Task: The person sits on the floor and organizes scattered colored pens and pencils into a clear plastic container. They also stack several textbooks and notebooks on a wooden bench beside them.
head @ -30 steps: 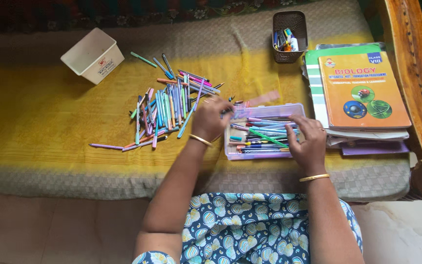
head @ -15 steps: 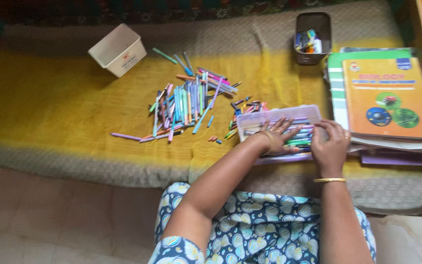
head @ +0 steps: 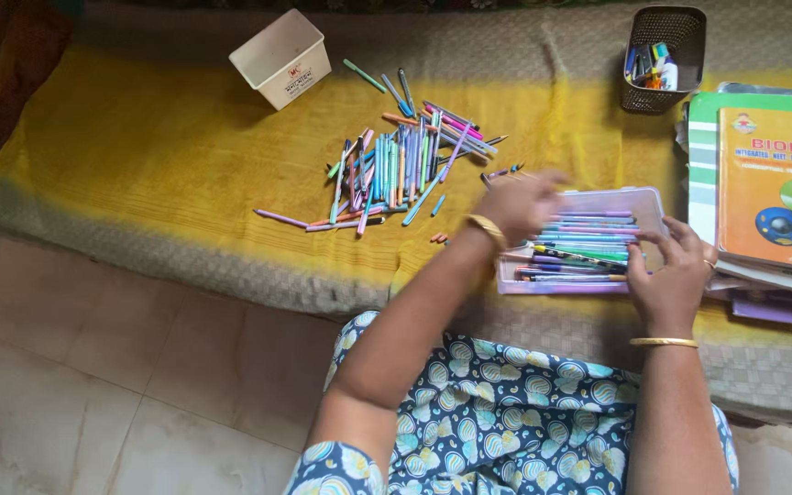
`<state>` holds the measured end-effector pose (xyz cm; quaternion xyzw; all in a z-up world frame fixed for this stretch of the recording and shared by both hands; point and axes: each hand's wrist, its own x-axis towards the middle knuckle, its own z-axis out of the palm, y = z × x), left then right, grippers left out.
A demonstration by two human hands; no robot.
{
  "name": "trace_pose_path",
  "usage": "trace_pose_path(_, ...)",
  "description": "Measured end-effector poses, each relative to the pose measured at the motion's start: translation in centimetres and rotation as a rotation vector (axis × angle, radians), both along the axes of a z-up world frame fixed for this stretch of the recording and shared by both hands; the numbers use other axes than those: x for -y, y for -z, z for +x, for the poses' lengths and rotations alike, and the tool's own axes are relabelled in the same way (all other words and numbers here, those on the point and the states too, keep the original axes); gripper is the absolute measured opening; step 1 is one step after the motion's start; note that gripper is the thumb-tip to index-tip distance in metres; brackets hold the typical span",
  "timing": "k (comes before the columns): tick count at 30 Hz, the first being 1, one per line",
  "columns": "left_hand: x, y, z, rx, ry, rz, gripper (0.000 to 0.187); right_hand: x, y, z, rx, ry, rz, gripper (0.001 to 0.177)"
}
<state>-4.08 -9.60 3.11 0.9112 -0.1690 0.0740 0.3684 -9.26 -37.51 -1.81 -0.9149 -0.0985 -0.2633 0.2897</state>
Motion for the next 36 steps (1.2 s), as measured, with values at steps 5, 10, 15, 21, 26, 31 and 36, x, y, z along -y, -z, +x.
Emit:
trace_pose_path(5, -17.1, 1.5, -2.3, 0.057, -0.664, 0.614, 0.028, 0.5, -0.2, 0.2, -0.093, 0.090, 0.194, 0.030)
trace_pose_path(10, -23.2, 5.1, -5.1, -0.490, -0.960, 0.374, 0.053, 0.3, 0.8, 0.1, -0.219, 0.119, 0.326, 0.036)
trace_pose_path(15, -22.1, 3.1, -4.6, -0.582, -1.014, 0.436, 0.041, -0.2, 1.2, 0.7, -0.139, 0.156, 0.180, 0.038)
trace_pose_path(21, -13.8, -2.5, -5.3, 0.247, -0.607, 0.128, 0.021, 0.4, 0.7, -0.2, -0.214, 0.135, 0.355, 0.034)
trace_pose_path(26, -1.7, -2.1, -5.7, 0.306, -0.057, 0.201, 0.015, -1.4, -1.9, -0.8, -0.129, 0.191, 0.232, 0.032)
trace_pose_path(31, 3.1, -0.4, -3.9, 0.118, 0.098, 0.393, 0.020, -3.9, -5.0, -2.1, 0.030, 0.034, 0.140, 0.038)
trace_pose_path(36, 0.4, -1.4, -3.4, 0.179, 0.028, 0.176, 0.020, -5.4, -6.3, -2.3, -0.071, -0.166, -0.237, 0.048)
